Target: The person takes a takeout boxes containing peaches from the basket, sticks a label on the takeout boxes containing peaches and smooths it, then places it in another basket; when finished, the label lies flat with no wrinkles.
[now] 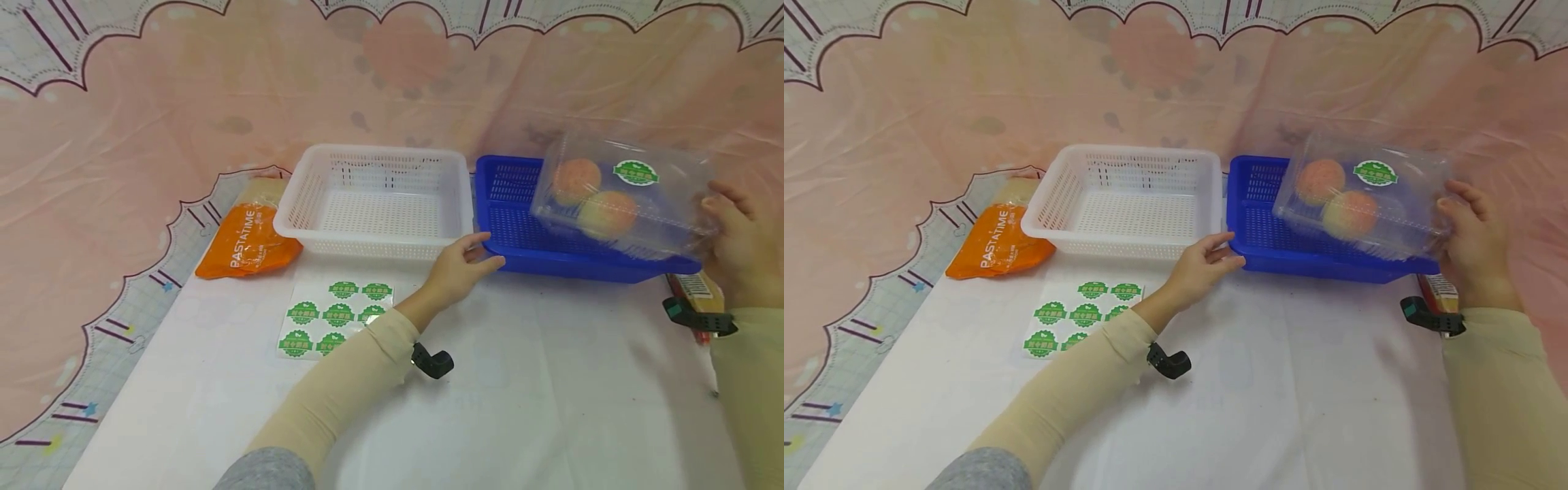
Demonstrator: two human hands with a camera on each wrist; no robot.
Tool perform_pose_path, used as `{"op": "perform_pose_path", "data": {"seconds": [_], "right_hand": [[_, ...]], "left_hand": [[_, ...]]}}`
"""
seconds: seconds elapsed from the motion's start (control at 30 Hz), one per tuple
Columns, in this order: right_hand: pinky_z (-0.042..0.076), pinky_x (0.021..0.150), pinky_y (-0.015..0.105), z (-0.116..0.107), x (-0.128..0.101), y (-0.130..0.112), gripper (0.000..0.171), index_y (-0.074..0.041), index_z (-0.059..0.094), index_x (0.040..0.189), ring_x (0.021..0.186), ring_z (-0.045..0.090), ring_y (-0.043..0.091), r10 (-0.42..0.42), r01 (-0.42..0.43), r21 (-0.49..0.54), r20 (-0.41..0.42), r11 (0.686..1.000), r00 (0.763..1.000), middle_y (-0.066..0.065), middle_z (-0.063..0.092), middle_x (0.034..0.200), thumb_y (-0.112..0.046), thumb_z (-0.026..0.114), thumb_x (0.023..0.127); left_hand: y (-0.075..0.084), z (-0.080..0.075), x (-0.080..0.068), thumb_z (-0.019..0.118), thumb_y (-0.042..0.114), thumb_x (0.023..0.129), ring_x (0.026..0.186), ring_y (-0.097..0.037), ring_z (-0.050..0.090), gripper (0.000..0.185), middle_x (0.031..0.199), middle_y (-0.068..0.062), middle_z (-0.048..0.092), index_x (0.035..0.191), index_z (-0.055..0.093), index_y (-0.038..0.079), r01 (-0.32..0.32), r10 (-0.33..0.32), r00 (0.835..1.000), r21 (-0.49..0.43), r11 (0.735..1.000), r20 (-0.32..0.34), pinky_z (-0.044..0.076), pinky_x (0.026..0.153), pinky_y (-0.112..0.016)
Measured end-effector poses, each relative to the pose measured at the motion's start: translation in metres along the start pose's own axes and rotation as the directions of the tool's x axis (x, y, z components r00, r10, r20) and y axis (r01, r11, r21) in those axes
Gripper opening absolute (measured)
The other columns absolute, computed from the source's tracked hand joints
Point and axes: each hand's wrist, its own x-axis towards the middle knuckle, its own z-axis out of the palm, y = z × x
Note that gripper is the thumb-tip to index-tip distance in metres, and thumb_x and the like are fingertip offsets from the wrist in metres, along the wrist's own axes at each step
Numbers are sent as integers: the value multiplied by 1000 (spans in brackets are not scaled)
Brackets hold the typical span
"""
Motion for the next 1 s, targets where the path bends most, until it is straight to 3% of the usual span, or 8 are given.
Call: {"op": "perform_pose_path", "data": {"seconds": [0.27,0.47,0.67,1.0], "right_hand": [[39,34,20,-7,3,7,19,-4,60,111,42,50,11,109,-108,183,5,977,994,5,65,82,7,48,101],[41,35,20,-9,8,11,17,-7,59,111,45,50,12,134,-125,151,-47,981,990,3,65,83,5,53,100],[41,36,21,-13,11,14,18,-8,59,112,45,51,13,171,-162,169,-46,972,984,3,66,83,4,50,101],[46,40,22,-17,15,26,19,-10,59,114,48,56,12,203,-197,148,-31,969,979,1,63,85,2,54,101]], "left_hand": [[-1,10,0,76,24,92,128,-24,55,64,148,-13,50,149,49,12,8,-8,1000,-65,998,-6,50,94,-25],[-3,15,5,75,28,92,123,-22,58,65,142,-12,55,149,48,14,16,-17,1000,-69,998,-16,52,91,-23],[-4,19,11,75,26,92,117,-18,61,66,136,-12,59,150,47,12,28,-30,999,-73,997,-24,53,88,-23],[-5,22,16,74,32,93,112,-14,62,68,140,-8,57,152,45,16,60,-60,998,-6,998,-16,53,86,-24]]}}
